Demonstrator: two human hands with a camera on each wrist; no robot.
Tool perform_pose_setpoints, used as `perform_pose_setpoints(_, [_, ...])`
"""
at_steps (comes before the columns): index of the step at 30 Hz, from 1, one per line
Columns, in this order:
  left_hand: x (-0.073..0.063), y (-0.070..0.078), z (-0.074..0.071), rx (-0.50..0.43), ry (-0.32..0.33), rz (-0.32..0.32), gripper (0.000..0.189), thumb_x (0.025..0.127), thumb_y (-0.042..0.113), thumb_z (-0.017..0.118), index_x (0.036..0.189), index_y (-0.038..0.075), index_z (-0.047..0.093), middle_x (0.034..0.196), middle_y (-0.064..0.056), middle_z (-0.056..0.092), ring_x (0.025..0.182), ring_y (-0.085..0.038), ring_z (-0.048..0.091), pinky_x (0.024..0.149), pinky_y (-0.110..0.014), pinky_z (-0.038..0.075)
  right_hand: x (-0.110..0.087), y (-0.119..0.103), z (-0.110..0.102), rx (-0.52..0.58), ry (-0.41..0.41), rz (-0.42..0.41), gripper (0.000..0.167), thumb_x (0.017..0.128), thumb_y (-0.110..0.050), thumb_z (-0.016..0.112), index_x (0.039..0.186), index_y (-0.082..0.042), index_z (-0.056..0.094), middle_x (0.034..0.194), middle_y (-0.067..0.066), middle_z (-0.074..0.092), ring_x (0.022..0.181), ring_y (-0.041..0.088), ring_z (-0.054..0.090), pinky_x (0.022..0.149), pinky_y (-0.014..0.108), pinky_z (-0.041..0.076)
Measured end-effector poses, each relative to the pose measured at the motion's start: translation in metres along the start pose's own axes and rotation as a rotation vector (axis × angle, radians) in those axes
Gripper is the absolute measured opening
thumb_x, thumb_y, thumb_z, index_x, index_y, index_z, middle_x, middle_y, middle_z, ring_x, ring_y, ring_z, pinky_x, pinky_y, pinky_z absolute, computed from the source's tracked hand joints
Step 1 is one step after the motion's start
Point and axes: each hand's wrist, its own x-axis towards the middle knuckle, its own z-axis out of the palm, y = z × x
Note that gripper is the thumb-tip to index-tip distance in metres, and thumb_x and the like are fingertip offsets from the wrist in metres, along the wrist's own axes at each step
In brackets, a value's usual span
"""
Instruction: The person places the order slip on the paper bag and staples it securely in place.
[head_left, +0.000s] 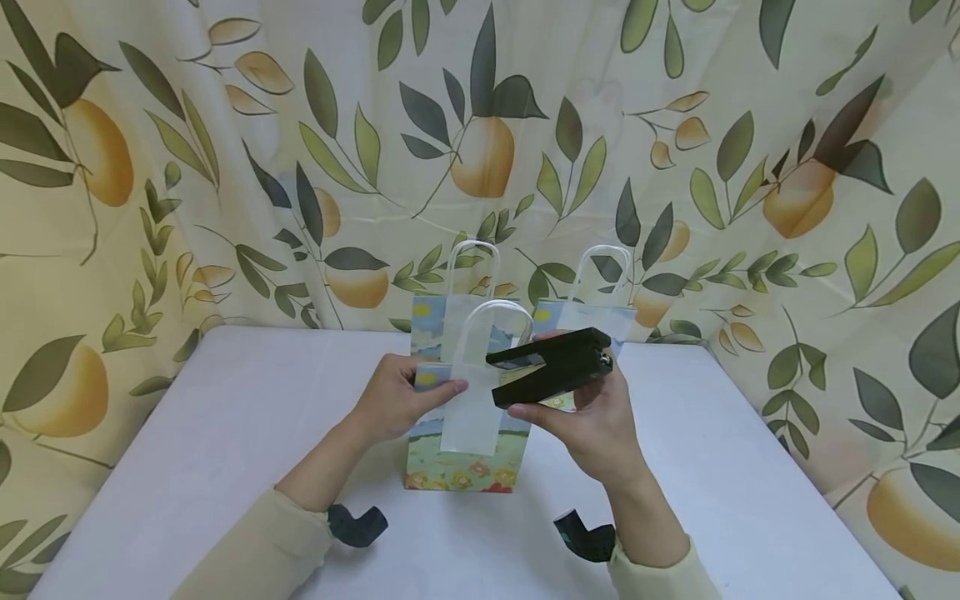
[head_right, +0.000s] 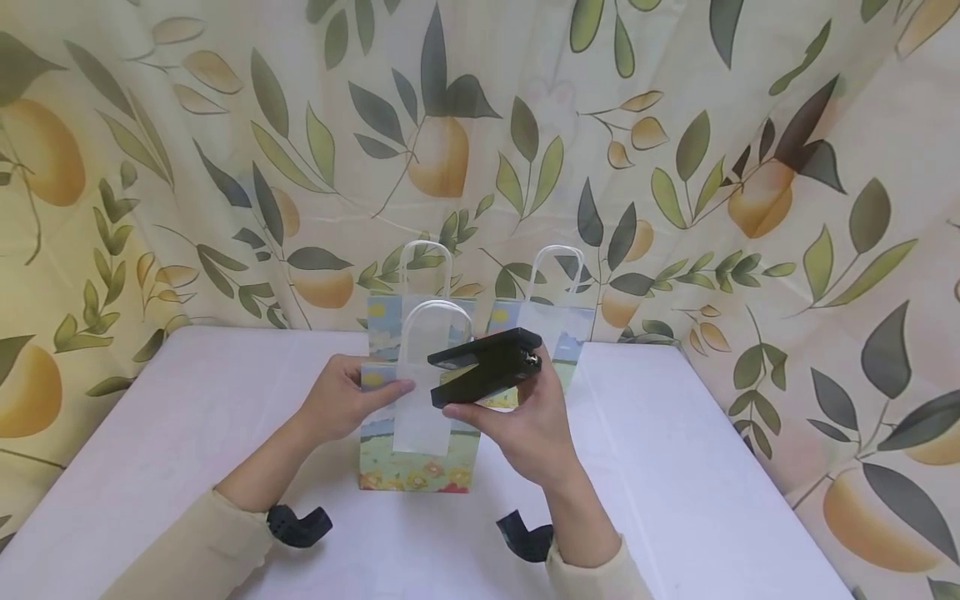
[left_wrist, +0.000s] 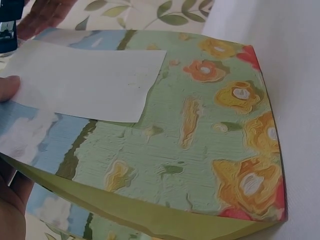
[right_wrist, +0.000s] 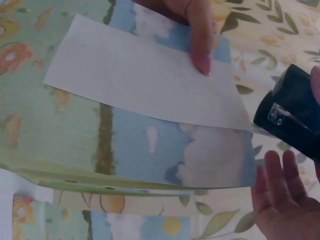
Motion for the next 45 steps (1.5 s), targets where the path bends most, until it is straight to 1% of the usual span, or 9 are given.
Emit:
perform_pose_setpoints(7, [0.001,-0.001,0.004,0.015,-0.001,0.053,0.02,0.094,0.011,0.076,0.113,0.004,0.079,0.114,-0.012,0.079,0.098,-0.016,0.078,0.077,-0.035,0.064,0.002,0.009,0.006,0.008,-0.05,0.024,0.072,0.071,0.015,0.087,0.133,0.005,0.051,0.133,0.002,0.07,0.13,0.02,0.063,0.117,0.032,0.042])
perform_pose_setpoints(12, [0.0,-0.002,0.005,0.008,-0.003,0.063,0.019,0.094,0.01,0.076,0.112,0.004,0.079,0.113,-0.012,0.079,0.097,-0.018,0.078,0.077,-0.036,0.064,0.003,0.011,0.008,-0.033,-0.066,0.022,0.069,0.073,0.014,0.086,0.132,0.004,0.05,0.128,0.0,0.07,0.127,0.02,0.063,0.117,0.036,0.04])
perform_pose_setpoints(15, [0.0,-0.002,0.006,0.002,-0.005,0.062,0.018,0.094,0.01,0.076,0.111,0.003,0.079,0.111,-0.013,0.079,0.096,-0.019,0.079,0.076,-0.036,0.064,0.001,0.014,0.008,-0.049,-0.067,0.023,0.079,0.074,0.014,0.086,0.141,0.002,0.045,0.129,-0.001,0.068,0.128,0.017,0.062,0.119,0.045,0.036])
perform_pose_setpoints(19, [-0.001,-0.001,0.007,0.011,-0.001,0.067,0.017,0.094,0.009,0.076,0.11,0.003,0.079,0.109,-0.013,0.08,0.095,-0.02,0.079,0.075,-0.035,0.064,0.001,0.018,0.009,-0.086,-0.081,0.006,0.108,0.076,0.014,0.084,0.162,-0.009,0.025,0.131,0.002,0.066,0.131,0.015,0.059,0.122,0.065,0.024])
perform_pose_setpoints(23, [-0.001,0.001,0.008,0.021,0.0,0.067,0.018,0.094,0.009,0.076,0.11,0.003,0.079,0.11,-0.012,0.08,0.097,-0.023,0.079,0.076,-0.035,0.064,0.002,0.02,0.01,-0.149,-0.084,-0.009,0.12,0.076,0.011,0.085,0.168,-0.021,0.014,0.128,0.005,0.065,0.134,0.013,0.055,0.119,0.075,0.019])
perform_pose_setpoints(27, [0.0,0.001,0.008,0.02,-0.004,0.058,0.02,0.094,0.009,0.076,0.113,0.003,0.079,0.113,-0.013,0.079,0.099,-0.024,0.078,0.077,-0.035,0.064,0.002,0.021,0.01,-0.192,-0.067,-0.021,0.119,0.072,0.009,0.089,0.166,-0.019,0.021,0.127,0.009,0.067,0.134,0.013,0.055,0.121,0.068,0.025])
perform_pose_setpoints(34, [0.0,0.0,0.008,0.044,0.0,0.067,0.018,0.094,0.01,0.077,0.111,0.005,0.079,0.11,-0.011,0.08,0.097,-0.018,0.078,0.076,-0.034,0.064,0.002,0.017,0.008,-0.229,-0.077,0.031,0.104,0.07,0.004,0.093,0.157,-0.016,0.04,0.132,0.005,0.063,0.124,0.015,0.061,0.111,0.039,0.045])
perform_pose_setpoints(38, [0.001,0.0,0.008,0.041,-0.002,0.065,0.014,0.094,0.01,0.077,0.107,0.005,0.08,0.106,-0.01,0.08,0.093,-0.015,0.078,0.075,-0.033,0.064,0.005,0.017,0.005,-0.253,-0.084,0.047,0.093,0.07,0.001,0.094,0.148,-0.015,0.047,0.128,0.004,0.068,0.113,0.015,0.067,0.107,0.043,0.048])
perform_pose_setpoints(45, [0.001,0.0,0.01,0.097,0.007,0.08,0.009,0.094,0.012,0.077,0.087,0.007,0.079,0.076,-0.007,0.075,0.07,-0.01,0.067,0.062,-0.026,0.056,0.012,0.017,0.005,-0.212,-0.123,0.119,0.098,0.071,-0.003,0.095,0.153,-0.026,0.045,0.128,0.005,0.071,0.114,0.017,0.069,0.101,0.053,0.05])
